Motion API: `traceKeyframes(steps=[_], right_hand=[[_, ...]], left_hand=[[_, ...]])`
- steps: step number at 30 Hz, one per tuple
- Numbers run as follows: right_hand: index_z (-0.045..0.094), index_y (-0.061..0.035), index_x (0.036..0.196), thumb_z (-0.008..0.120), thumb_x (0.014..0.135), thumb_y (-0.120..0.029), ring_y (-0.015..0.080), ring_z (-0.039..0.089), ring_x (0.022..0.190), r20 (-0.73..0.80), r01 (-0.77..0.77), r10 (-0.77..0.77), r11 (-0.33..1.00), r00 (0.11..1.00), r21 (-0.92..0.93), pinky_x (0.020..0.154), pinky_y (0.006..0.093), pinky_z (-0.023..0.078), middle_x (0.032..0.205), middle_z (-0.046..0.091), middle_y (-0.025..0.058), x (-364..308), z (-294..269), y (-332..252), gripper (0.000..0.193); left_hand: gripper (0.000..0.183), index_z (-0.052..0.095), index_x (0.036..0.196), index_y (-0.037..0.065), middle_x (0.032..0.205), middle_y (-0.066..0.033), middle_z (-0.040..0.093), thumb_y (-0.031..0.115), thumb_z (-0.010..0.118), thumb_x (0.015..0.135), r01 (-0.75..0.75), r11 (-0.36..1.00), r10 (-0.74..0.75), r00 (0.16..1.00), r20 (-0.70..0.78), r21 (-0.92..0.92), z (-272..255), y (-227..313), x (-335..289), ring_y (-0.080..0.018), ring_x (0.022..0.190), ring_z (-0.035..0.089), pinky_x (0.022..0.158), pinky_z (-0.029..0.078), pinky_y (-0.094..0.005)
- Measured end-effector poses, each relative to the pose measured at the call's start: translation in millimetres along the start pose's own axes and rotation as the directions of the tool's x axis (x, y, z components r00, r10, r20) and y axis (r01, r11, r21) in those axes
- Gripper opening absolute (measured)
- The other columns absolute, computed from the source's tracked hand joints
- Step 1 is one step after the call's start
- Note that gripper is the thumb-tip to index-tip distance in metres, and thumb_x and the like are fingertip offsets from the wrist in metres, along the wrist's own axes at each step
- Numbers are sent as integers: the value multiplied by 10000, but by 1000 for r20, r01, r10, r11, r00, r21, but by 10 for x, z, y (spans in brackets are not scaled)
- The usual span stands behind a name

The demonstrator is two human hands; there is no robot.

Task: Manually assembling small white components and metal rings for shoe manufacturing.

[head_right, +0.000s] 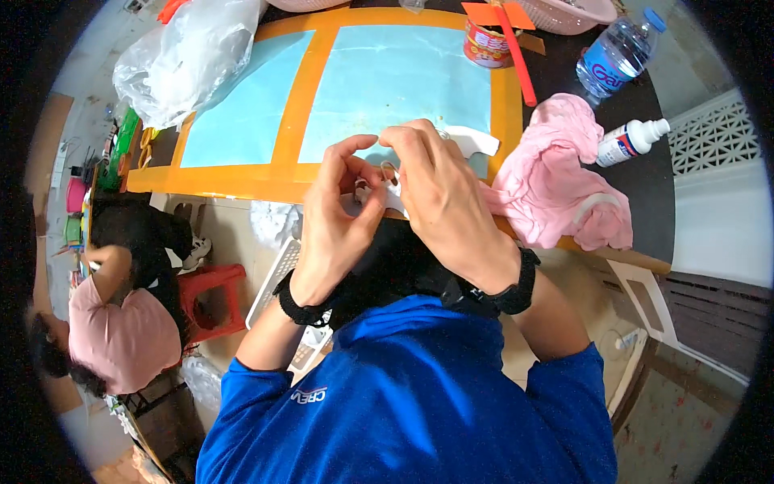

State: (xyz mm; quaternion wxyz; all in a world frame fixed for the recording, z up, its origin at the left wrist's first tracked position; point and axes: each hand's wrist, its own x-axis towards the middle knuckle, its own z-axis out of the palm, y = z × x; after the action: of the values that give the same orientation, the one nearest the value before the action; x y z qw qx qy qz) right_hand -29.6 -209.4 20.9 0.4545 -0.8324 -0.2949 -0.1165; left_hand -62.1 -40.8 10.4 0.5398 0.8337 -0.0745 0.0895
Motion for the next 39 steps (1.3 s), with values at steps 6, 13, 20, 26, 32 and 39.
traceKeyframes(steps=[6, 13, 20, 26, 32, 39], right_hand=[[543, -38, 1361, 594, 848, 145, 441, 622, 1163, 35, 83, -80, 990, 996, -111, 981, 522, 520, 1291, 582, 211, 37, 23, 4, 548], [579, -29, 1293, 585, 795, 176, 287, 599, 916, -11, 64, -65, 997, 998, -38, 864, 399, 534, 1269, 590, 184, -99, 71, 206, 538], [572, -24, 1276, 590, 806, 206, 241, 568, 895, -24, 99, -100, 994, 995, -46, 811, 356, 514, 1234, 588, 161, -95, 92, 193, 524], [579, -26, 1298, 587, 803, 225, 242, 581, 916, -68, 105, -105, 994, 992, 6, 806, 331, 515, 1220, 587, 158, -74, 119, 226, 554], [599, -34, 1280, 614, 833, 203, 307, 616, 1022, -127, 131, -139, 989, 982, -70, 870, 383, 529, 1224, 593, 169, -121, 88, 257, 507], [585, -21, 1280, 618, 836, 196, 367, 655, 1008, -156, 145, -148, 989, 977, -31, 840, 417, 561, 1174, 597, 191, -56, 47, 169, 495]], left_hand=[[530, 572, 1393, 59, 949, -105, 651, -93, 665, 894, -14, 997, 11, 999, -38, -73, 4, -12, -10, -249, 832, 662, 755, 550, -369], [528, 583, 1351, 35, 1087, -178, 624, -120, 582, 846, -78, 992, 75, 997, -35, -96, 48, -57, 9, -332, 968, 694, 811, 589, -415], [393, 619, 1298, -18, 1075, -204, 687, -35, 595, 906, -24, 991, 35, 997, 75, -134, -53, -64, 43, -340, 1007, 709, 889, 566, -422], [281, 629, 1254, -14, 983, -162, 740, 105, 654, 1000, 257, 900, -179, 954, 240, -352, -197, 67, 178, -231, 931, 725, 849, 566, -372], [262, 597, 1252, 30, 948, -48, 690, 94, 669, 1008, 175, 935, -109, 970, 218, -309, -57, -96, 199, -123, 882, 662, 771, 552, -306], [328, 697, 1342, 44, 1042, -2, 690, -3, 637, 1023, 341, 865, -237, 924, 300, -369, -99, -30, 206, -72, 964, 616, 861, 517, -246]])
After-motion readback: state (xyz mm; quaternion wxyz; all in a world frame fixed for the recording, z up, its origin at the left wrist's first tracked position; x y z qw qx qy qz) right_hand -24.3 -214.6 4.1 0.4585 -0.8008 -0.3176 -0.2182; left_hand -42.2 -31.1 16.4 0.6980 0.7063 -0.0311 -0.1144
